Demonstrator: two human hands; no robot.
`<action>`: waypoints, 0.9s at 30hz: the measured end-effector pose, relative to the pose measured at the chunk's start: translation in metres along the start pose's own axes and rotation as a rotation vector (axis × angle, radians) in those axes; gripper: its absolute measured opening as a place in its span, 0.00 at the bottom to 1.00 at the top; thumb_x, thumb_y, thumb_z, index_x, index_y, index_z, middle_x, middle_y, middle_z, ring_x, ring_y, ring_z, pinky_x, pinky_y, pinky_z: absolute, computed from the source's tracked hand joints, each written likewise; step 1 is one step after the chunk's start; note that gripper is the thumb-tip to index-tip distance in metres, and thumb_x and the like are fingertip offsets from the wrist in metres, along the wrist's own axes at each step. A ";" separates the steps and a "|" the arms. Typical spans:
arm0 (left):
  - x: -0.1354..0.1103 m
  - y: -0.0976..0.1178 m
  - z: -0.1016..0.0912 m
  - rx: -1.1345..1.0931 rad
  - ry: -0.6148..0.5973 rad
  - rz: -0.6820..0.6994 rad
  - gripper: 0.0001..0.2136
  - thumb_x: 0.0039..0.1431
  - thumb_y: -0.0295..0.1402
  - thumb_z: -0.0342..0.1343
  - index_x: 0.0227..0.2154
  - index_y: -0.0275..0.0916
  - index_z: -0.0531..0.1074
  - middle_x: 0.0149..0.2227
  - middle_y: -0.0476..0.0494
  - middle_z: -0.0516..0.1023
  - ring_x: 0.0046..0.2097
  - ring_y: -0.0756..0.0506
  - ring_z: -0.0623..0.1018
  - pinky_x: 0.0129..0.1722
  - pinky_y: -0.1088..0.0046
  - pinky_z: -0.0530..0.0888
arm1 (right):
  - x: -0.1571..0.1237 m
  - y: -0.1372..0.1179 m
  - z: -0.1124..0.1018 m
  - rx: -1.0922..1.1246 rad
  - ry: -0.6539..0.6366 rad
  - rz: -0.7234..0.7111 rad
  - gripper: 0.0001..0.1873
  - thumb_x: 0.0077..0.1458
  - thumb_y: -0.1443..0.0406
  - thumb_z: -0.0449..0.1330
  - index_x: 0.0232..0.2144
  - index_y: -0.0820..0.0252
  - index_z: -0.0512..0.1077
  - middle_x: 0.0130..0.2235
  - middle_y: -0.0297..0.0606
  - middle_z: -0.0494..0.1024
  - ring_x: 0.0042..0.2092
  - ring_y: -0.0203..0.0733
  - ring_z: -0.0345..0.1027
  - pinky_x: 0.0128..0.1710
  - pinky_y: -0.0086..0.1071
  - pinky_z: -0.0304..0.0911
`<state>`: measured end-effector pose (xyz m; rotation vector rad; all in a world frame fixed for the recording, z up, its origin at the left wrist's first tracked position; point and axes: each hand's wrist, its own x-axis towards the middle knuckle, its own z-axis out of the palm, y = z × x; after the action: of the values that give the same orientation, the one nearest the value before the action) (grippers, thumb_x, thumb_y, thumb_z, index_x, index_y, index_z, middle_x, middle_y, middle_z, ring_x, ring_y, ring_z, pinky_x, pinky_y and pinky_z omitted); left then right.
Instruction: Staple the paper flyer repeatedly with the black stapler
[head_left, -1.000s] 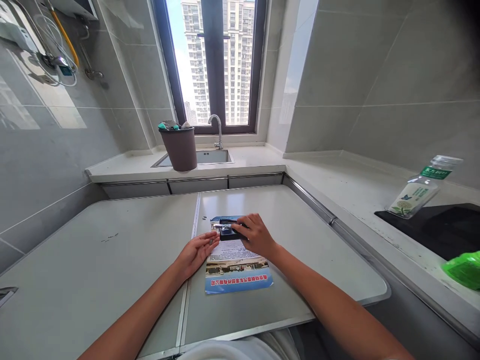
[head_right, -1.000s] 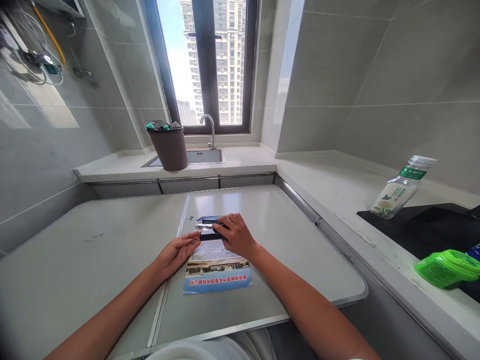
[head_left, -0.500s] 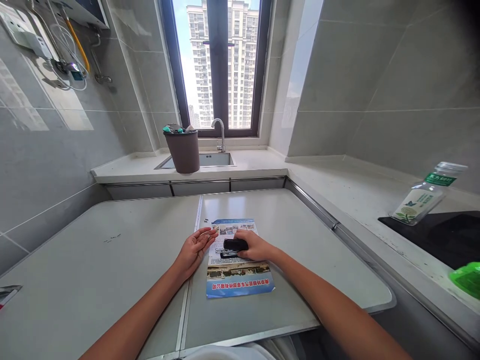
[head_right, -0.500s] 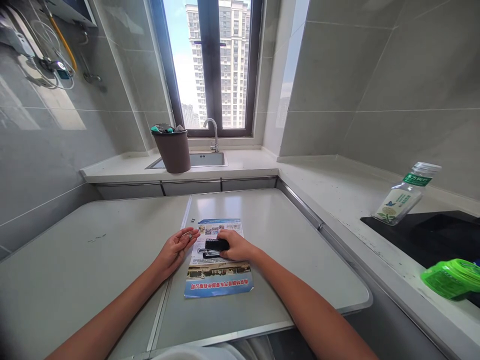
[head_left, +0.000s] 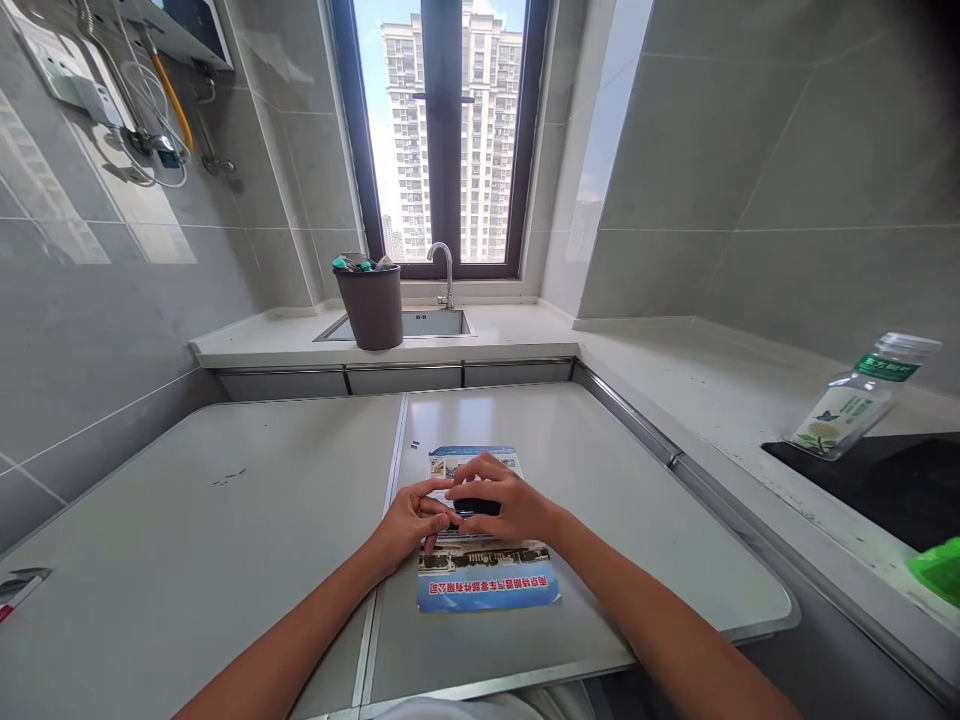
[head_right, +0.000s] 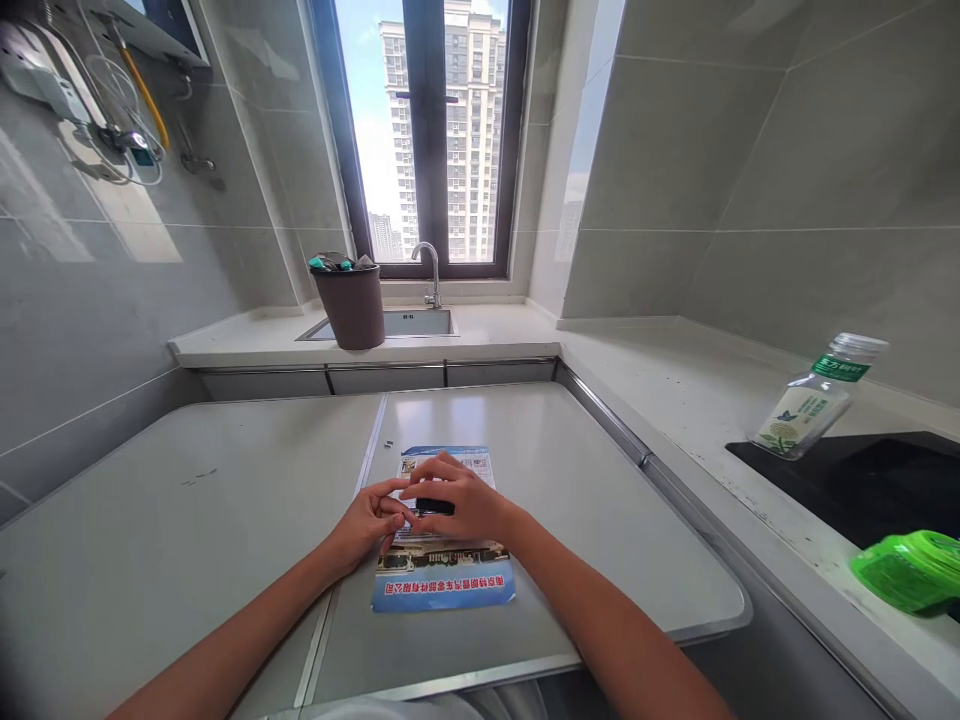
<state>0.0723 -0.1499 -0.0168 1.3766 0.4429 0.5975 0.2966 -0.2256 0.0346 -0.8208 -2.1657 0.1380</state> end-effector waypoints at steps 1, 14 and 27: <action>0.000 0.000 0.002 0.015 -0.016 -0.003 0.33 0.48 0.46 0.75 0.54 0.36 0.75 0.32 0.43 0.85 0.18 0.52 0.73 0.17 0.78 0.69 | 0.001 -0.004 0.008 -0.008 0.000 -0.068 0.17 0.64 0.54 0.66 0.51 0.55 0.76 0.49 0.43 0.78 0.49 0.45 0.68 0.53 0.42 0.66; -0.003 0.009 0.006 0.111 -0.006 -0.004 0.32 0.50 0.51 0.72 0.52 0.33 0.76 0.23 0.48 0.79 0.17 0.52 0.70 0.18 0.78 0.66 | 0.004 -0.006 0.026 -0.054 0.064 -0.214 0.11 0.69 0.68 0.57 0.49 0.55 0.78 0.43 0.39 0.85 0.42 0.41 0.74 0.47 0.39 0.70; 0.007 0.034 -0.029 1.065 0.393 0.075 0.11 0.66 0.40 0.53 0.35 0.42 0.77 0.33 0.46 0.83 0.32 0.45 0.79 0.35 0.71 0.73 | -0.079 0.132 -0.064 -0.444 0.351 1.082 0.05 0.48 0.61 0.69 0.26 0.56 0.83 0.30 0.39 0.82 0.36 0.47 0.75 0.39 0.34 0.67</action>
<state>0.0552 -0.1197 0.0124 2.2931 1.1335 0.7311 0.4472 -0.1802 -0.0193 -2.0311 -1.2348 0.0396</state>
